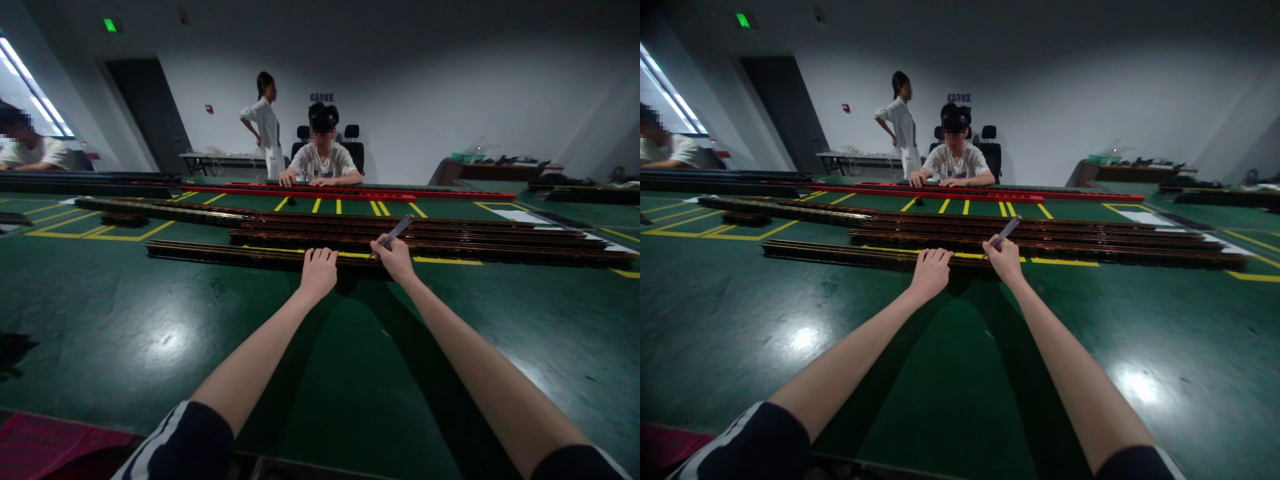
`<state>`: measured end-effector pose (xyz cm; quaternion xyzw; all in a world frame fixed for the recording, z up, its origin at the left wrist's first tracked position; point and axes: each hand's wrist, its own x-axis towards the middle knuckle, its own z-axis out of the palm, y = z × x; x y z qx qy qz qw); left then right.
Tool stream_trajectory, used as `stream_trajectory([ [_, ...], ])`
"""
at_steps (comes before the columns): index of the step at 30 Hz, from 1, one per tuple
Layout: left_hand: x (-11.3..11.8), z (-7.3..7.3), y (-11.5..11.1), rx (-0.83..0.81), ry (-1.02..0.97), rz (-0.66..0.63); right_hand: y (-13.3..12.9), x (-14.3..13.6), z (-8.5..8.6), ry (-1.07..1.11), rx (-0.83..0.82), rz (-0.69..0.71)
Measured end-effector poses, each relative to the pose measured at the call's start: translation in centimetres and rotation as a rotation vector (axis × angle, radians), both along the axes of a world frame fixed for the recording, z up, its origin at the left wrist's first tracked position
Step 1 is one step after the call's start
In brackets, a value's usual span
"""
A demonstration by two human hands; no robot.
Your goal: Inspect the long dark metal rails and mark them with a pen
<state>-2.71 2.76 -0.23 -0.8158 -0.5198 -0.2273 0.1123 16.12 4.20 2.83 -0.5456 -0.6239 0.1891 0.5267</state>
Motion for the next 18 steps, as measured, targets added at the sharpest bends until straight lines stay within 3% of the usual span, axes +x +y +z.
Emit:
stream_trajectory([
  [18, -0.08, 0.39, 0.00, -0.033, -0.053, -0.035, -0.30, -0.45, 0.24, -0.044, 0.012, 0.046],
])
